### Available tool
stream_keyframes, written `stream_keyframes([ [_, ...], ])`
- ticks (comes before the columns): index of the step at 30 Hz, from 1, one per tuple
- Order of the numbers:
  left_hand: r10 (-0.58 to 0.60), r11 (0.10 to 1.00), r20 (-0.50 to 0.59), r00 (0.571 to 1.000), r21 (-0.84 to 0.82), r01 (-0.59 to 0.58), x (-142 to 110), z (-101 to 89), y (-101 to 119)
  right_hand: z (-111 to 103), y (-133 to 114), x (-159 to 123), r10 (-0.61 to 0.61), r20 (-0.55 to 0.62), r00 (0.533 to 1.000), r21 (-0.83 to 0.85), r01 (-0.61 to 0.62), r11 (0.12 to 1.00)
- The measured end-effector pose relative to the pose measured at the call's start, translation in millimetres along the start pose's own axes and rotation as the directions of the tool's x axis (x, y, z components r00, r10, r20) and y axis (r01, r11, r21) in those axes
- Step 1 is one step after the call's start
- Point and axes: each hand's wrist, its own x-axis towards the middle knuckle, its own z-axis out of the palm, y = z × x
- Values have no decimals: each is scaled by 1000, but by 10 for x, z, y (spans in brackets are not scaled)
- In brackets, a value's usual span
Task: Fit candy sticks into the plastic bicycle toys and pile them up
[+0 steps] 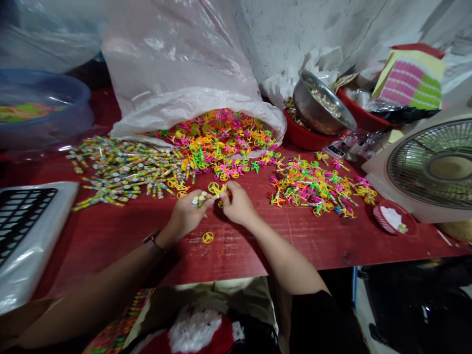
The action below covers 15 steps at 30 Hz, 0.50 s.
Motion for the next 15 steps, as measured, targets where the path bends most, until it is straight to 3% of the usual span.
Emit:
stream_keyframes([
  [2, -50, 993, 23, 999, -110, 52, 23, -3, 14, -406, 33, 35, -43, 27, 999, 45, 42, 998],
  [3, -72, 983, 17, 997, -166, 74, 37, -4, 22, -664, 62, 41, -61, -16, 998, 50, 61, 997],
  [4, -92, 972, -1, 996, -217, 89, 52, -4, 27, -930, 98, 40, -70, -160, 985, 14, 74, 997],
  [5, -104, 961, -23, 994, -261, 94, 66, -1, 31, -1181, 137, 33, -91, -387, 917, -74, 68, 995],
  [7, -107, 941, -51, 993, -328, 84, 88, 12, 34, -1537, 223, 23, -195, -708, 679, -319, -62, 946],
  [8, -97, 934, -49, 994, -350, 74, 93, 23, 34, -1609, 272, 30, -260, -773, 578, -417, -155, 896],
  [9, -83, 929, -39, 996, -366, 63, 94, 36, 34, -1602, 325, 50, -309, -778, 548, -495, -230, 838],
  [10, -68, 926, -24, 997, -375, 54, 91, 50, 36, -1523, 383, 86, -324, -737, 593, -558, -265, 786],
  [11, -55, 924, -6, 998, -379, 49, 84, 62, 37, -1386, 447, 137, -301, -664, 685, -610, -264, 747],
  [13, -46, 925, 27, 999, -376, 52, 68, 75, 39, -1022, 577, 269, -148, -395, 907, -667, -172, 725],
  [14, -47, 926, 40, 998, -372, 58, 63, 75, 39, -839, 635, 337, -49, -281, 959, -671, -159, 724],
  [15, -50, 929, 52, 997, -364, 65, 60, 71, 38, -678, 684, 396, 44, -209, 977, -676, -177, 715],
])
